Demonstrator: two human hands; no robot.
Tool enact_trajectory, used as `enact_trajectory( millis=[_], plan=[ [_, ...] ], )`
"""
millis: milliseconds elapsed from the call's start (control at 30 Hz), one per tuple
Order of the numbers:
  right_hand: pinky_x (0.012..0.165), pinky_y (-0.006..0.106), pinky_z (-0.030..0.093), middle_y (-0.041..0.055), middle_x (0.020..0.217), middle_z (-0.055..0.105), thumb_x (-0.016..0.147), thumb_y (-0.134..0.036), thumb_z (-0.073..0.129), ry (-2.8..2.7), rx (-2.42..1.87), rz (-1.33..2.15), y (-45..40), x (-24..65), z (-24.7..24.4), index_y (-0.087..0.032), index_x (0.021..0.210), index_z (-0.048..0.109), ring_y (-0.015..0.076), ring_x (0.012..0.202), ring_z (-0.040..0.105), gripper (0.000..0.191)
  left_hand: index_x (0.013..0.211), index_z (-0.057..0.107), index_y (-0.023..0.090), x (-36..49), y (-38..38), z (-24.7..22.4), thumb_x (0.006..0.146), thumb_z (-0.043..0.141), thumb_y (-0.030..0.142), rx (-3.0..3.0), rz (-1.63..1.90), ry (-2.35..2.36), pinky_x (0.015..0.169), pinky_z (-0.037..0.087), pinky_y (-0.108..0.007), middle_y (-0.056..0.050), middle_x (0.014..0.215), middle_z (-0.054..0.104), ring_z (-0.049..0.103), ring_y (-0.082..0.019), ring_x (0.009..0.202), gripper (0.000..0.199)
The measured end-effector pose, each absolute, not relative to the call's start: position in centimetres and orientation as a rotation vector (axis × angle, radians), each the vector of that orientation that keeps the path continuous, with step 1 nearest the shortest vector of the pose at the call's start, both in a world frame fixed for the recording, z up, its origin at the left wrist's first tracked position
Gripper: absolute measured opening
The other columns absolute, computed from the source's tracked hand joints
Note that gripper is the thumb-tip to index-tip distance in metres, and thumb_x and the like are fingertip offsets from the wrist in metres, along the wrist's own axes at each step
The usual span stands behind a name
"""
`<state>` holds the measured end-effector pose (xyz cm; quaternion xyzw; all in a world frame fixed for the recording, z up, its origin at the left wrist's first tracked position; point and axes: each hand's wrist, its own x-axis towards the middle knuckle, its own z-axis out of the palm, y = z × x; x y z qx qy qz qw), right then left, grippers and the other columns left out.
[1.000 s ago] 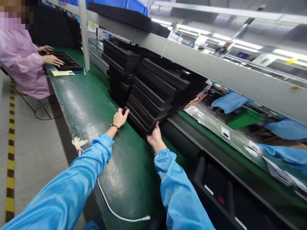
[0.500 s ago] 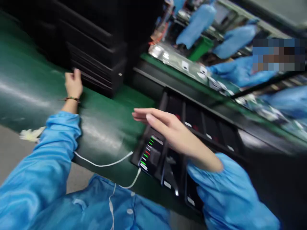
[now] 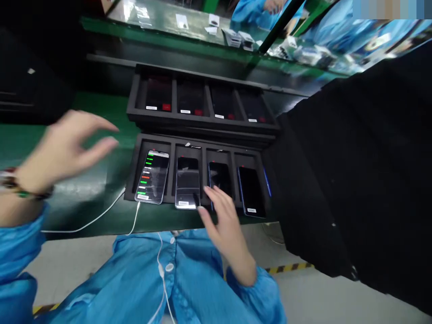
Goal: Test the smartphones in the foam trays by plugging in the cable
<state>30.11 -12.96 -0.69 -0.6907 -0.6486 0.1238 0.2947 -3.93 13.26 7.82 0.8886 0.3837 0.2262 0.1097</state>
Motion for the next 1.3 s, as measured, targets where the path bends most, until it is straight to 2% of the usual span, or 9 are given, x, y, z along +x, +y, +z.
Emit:
enact_trajectory(
  millis=[100, 200, 300, 367, 433, 567, 767, 900, 1300],
  plan=[
    [0.129, 0.067, 0.047, 0.0221, 0.17, 0.054, 0.116, -0.06, 0.05, -1.708, -1.924, 0.352, -10.6, 26.6, -2.1, -0.018, 0.166, 0.054, 0.0394, 0.162, 0.047, 0.065, 0.145, 0.07, 0.012, 1.3, 10.6, 4.3, 0.115, 0.046, 0.064, 2.698, 0.333, 0.788, 0.12, 0.055, -0.059, -0.022, 0.157, 0.064, 0.063, -0.037, 0.141, 0.065],
    [0.132, 0.071, 0.04, 0.0258, 0.169, 0.053, 0.115, -0.063, 0.05, -1.684, -1.961, 0.316, -9.1, 25.7, -2.4, -0.014, 0.167, 0.053, 0.0418, 0.164, 0.043, 0.07, 0.146, 0.068, 0.012, 3.1, 8.8, 2.2, 0.114, 0.047, 0.059, 2.637, 0.364, 0.953, 0.126, 0.049, -0.061, -0.024, 0.166, 0.056, 0.054, -0.041, 0.151, 0.061],
    [0.135, 0.072, 0.033, 0.0259, 0.165, 0.057, 0.116, -0.062, 0.049, -1.742, -1.938, 0.3, -8.7, 26.8, -2.0, -0.013, 0.164, 0.055, 0.0417, 0.164, 0.043, 0.069, 0.117, 0.076, 0.016, 1.3, 5.6, 2.8, 0.112, 0.05, 0.059, 2.43, 0.453, 1.388, 0.108, 0.057, -0.046, -0.015, 0.125, 0.077, 0.071, -0.032, 0.118, 0.05],
    [0.136, 0.071, 0.03, 0.0227, 0.166, 0.058, 0.117, -0.062, 0.047, -1.801, -1.895, 0.323, -8.7, 27.9, -1.4, -0.016, 0.163, 0.056, 0.0404, 0.164, 0.043, 0.066, 0.093, 0.073, 0.019, -0.5, 2.6, 3.6, 0.11, 0.051, 0.064, 2.15, 0.313, 1.625, 0.082, 0.056, -0.033, -0.005, 0.086, 0.074, 0.067, -0.022, 0.079, 0.053],
    [0.137, 0.07, 0.028, 0.0181, 0.166, 0.06, 0.118, -0.06, 0.046, -1.863, -1.833, 0.354, -8.7, 28.8, -0.7, -0.019, 0.162, 0.056, 0.0381, 0.164, 0.043, 0.061, 0.087, 0.074, 0.019, -1.7, -0.2, 3.7, 0.106, 0.053, 0.072, 1.87, 0.112, 1.619, 0.069, 0.05, -0.03, -0.002, 0.074, 0.071, 0.064, -0.019, 0.068, 0.06],
    [0.136, 0.068, 0.03, 0.0192, 0.155, 0.069, 0.118, -0.061, 0.046, -1.877, -1.847, 0.346, -8.8, 29.3, 0.0, -0.014, 0.161, 0.056, 0.0386, 0.158, 0.05, 0.064, 0.098, 0.077, 0.019, -1.0, -3.3, 2.0, 0.101, 0.058, 0.076, 1.464, 0.08, 1.404, 0.076, 0.06, -0.031, -0.006, 0.091, 0.081, 0.076, -0.023, 0.082, 0.06],
    [0.133, 0.071, 0.033, 0.0282, 0.145, 0.065, 0.11, -0.067, 0.06, -1.777, -2.028, 0.256, -7.3, 26.4, -0.8, -0.005, 0.16, 0.053, 0.0436, 0.149, 0.053, 0.081, 0.098, 0.079, 0.016, 0.8, -2.6, 0.6, 0.092, 0.066, 0.088, 1.282, 0.21, 1.322, 0.071, 0.065, -0.034, -0.011, 0.089, 0.082, 0.075, -0.023, 0.073, 0.074],
    [0.134, 0.073, 0.032, 0.0311, 0.145, 0.062, 0.102, -0.056, 0.076, -1.72, -2.125, 0.292, -5.9, 25.1, -0.8, -0.001, 0.158, 0.054, 0.0454, 0.149, 0.05, 0.081, 0.099, 0.082, 0.015, 0.3, -1.8, 0.6, 0.084, 0.069, 0.097, 1.272, 0.182, 1.306, 0.072, 0.066, -0.034, -0.012, 0.087, 0.082, 0.074, -0.023, 0.071, 0.084],
    [0.141, 0.063, 0.028, 0.023, 0.163, 0.06, 0.108, -0.062, 0.067, -1.633, -1.856, 0.624, -6.8, 24.3, 0.3, -0.01, 0.169, 0.043, 0.035, 0.162, 0.046, 0.083, 0.1, 0.082, 0.012, -0.8, -1.1, -0.5, 0.076, 0.077, 0.098, 1.133, 0.169, 1.283, 0.074, 0.065, -0.035, -0.013, 0.081, 0.082, 0.074, -0.025, 0.071, 0.089]
  ],
)
